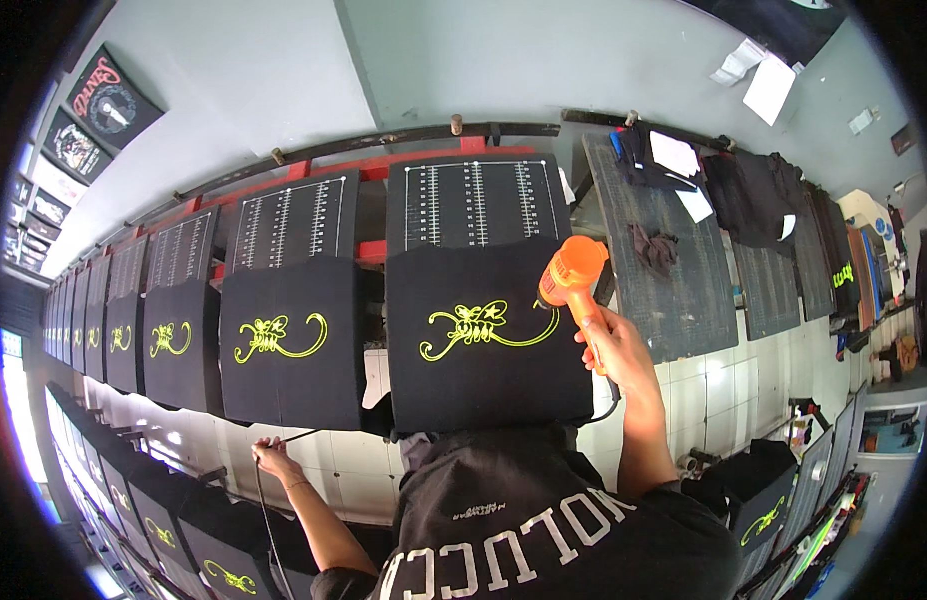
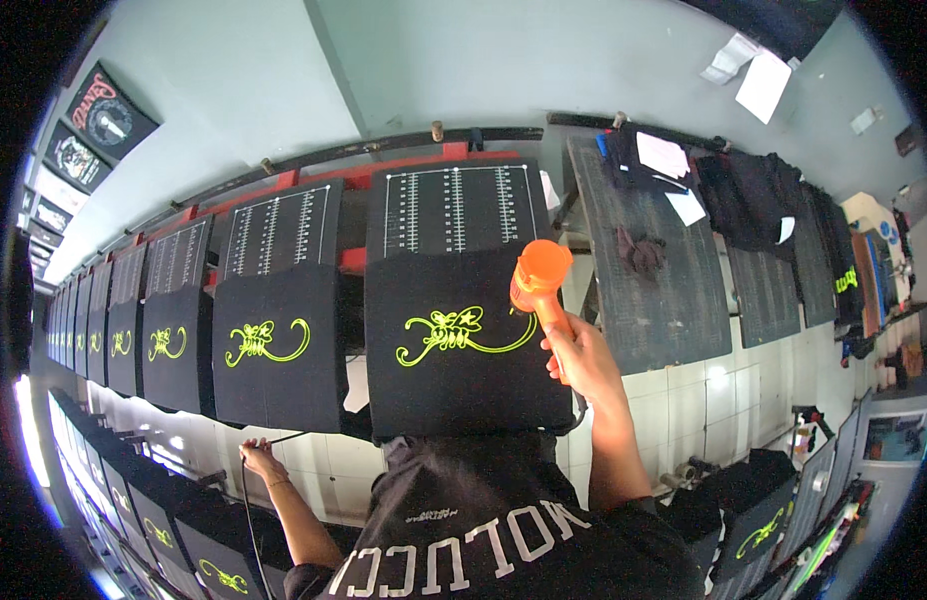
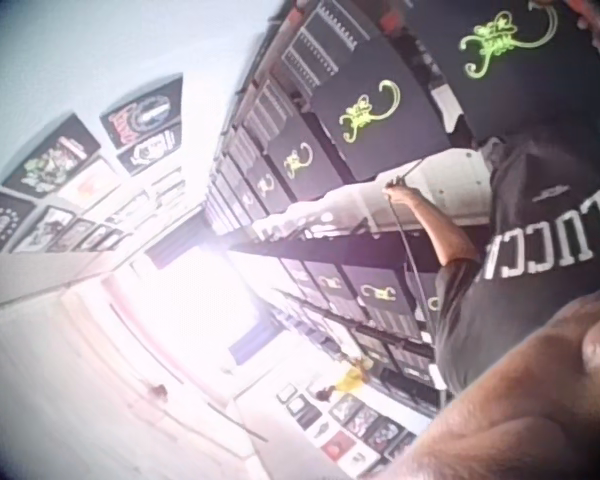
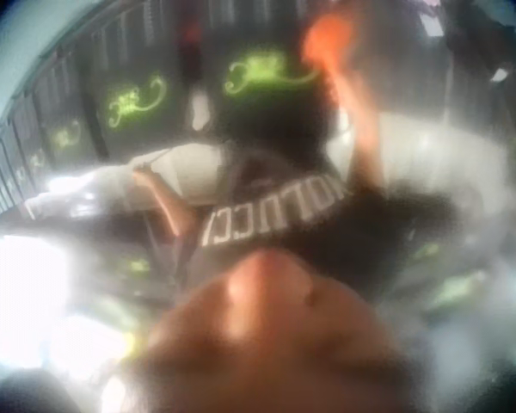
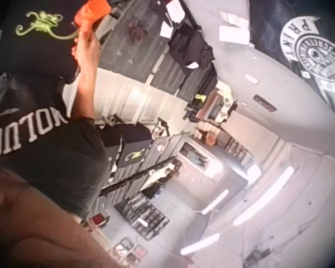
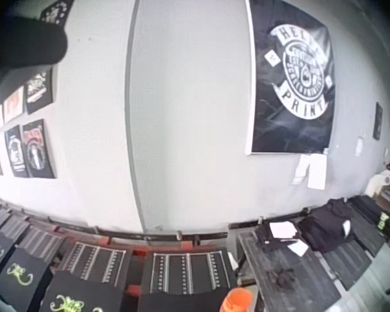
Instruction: The person uses a heat gun to dry yellow ink on a series of black t-shirts mounted on platens, moving sequentially from one t-shirt to the next.
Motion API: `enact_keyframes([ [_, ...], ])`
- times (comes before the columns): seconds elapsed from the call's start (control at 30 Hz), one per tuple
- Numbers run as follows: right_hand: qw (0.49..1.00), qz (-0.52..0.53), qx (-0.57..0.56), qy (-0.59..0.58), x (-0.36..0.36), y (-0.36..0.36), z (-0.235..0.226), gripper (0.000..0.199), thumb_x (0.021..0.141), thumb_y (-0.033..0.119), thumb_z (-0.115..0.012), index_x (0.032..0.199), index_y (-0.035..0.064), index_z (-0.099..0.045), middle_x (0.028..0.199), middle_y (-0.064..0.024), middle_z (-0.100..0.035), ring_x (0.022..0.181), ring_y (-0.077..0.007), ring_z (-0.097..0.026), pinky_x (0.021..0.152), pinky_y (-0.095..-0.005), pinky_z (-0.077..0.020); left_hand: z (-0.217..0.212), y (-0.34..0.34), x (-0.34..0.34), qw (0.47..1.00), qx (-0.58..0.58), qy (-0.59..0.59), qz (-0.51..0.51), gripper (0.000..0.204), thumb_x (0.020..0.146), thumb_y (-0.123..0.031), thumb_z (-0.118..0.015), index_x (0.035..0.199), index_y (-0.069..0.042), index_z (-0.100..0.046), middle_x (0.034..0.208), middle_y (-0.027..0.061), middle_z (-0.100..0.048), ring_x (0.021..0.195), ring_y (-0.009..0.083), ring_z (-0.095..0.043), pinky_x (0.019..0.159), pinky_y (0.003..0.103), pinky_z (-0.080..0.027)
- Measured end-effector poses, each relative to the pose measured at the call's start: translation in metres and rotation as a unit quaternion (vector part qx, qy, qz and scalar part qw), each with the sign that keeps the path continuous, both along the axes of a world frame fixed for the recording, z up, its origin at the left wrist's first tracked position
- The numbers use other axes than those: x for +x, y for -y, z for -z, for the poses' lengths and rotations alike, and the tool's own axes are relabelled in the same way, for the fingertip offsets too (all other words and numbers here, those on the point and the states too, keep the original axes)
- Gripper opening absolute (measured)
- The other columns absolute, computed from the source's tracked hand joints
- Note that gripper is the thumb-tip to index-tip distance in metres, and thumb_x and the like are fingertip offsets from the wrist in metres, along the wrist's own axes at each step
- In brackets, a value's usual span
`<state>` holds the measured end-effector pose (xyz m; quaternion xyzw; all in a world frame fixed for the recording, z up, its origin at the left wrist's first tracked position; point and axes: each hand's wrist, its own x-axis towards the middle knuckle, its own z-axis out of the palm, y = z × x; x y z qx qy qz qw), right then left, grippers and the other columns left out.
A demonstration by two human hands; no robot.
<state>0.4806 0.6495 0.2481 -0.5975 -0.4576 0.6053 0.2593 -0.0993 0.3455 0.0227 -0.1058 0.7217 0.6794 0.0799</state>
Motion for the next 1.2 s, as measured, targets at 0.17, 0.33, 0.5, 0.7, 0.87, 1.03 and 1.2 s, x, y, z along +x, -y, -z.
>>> enact_keyframes([
  [0.17,1.000,0.012,-0.014,-0.013,-0.002,0.002,0.002,0.038,0.097,0.029,-0.056,0.123,0.0010,-0.054,0.087,-0.0043,-0.061,0.059,-0.0087,-0.057,0.048,-0.0234,-0.0469,-0.018,-0.017,-0.018,0.999,-0.002,0.029,-0.042,0.026,0.101,-0.030,-0.038,0.098,-0.008,-0.051,0.083,0.0025,-0.053,0.072,0.0193,-0.055,0.068,0.034,-0.048],
  [0.33,0.998,0.029,-0.042,-0.023,-0.012,0.004,-0.001,0.039,0.098,0.028,-0.056,0.126,0.0016,-0.053,0.089,-0.0046,-0.061,0.059,-0.0086,-0.056,0.049,-0.0230,-0.0470,0.010,-0.014,-0.028,0.993,0.002,0.089,-0.075,0.033,0.101,-0.036,-0.039,0.094,-0.007,-0.051,0.079,0.0036,-0.054,0.068,0.0184,-0.052,0.065,0.031,-0.048],
  [0.5,0.999,0.032,-0.037,-0.014,-0.017,0.006,0.000,0.040,0.099,0.027,-0.054,0.131,0.0028,-0.051,0.090,-0.0044,-0.061,0.060,-0.0080,-0.056,0.050,-0.0228,-0.0478,0.045,-0.036,-0.028,0.994,0.029,0.101,-0.023,0.061,0.101,-0.050,-0.036,0.124,0.002,-0.055,0.121,0.0173,-0.061,0.102,0.0300,-0.062,0.091,0.041,-0.052],
  [0.7,0.998,0.065,-0.018,-0.013,-0.021,0.002,0.006,0.043,0.099,0.025,-0.055,0.136,0.0033,-0.049,0.093,-0.0050,-0.062,0.060,-0.0079,-0.056,0.051,-0.0229,-0.0490,0.050,-0.070,-0.006,0.994,-0.045,0.083,-0.048,0.069,0.100,-0.054,-0.035,0.134,0.004,-0.048,0.132,0.0202,-0.055,0.113,0.0324,-0.058,0.099,0.042,-0.048],
  [0.87,0.995,0.094,-0.017,0.005,-0.020,0.009,0.007,0.043,0.099,0.029,-0.055,0.133,0.0027,-0.052,0.093,-0.0066,-0.062,0.060,-0.0086,-0.056,0.050,-0.0228,-0.0466,0.029,-0.090,0.014,0.990,-0.104,0.086,-0.043,0.075,0.099,-0.056,-0.035,0.139,0.007,-0.044,0.139,0.0210,-0.051,0.119,0.0335,-0.056,0.104,0.042,-0.045],
  [1.03,0.996,0.089,-0.024,-0.007,-0.013,0.015,0.008,0.044,0.099,0.026,-0.055,0.136,0.0031,-0.049,0.094,-0.0061,-0.061,0.059,-0.0082,-0.056,0.051,-0.0231,-0.0492,0.038,-0.078,0.007,0.990,-0.115,0.068,-0.040,0.075,0.099,-0.057,-0.037,0.137,0.007,-0.047,0.137,0.0184,-0.053,0.117,0.0329,-0.057,0.103,0.042,-0.046],
  [1.2,0.995,0.097,-0.031,-0.010,-0.012,0.022,0.003,0.044,0.099,0.026,-0.055,0.136,0.0025,-0.049,0.095,-0.0064,-0.061,0.059,-0.0084,-0.056,0.050,-0.0228,-0.0486,0.029,-0.085,0.015,0.984,-0.156,0.081,-0.041,0.074,0.100,-0.056,-0.035,0.137,0.006,-0.048,0.135,0.0193,-0.055,0.115,0.0332,-0.058,0.102,0.042,-0.046],
])
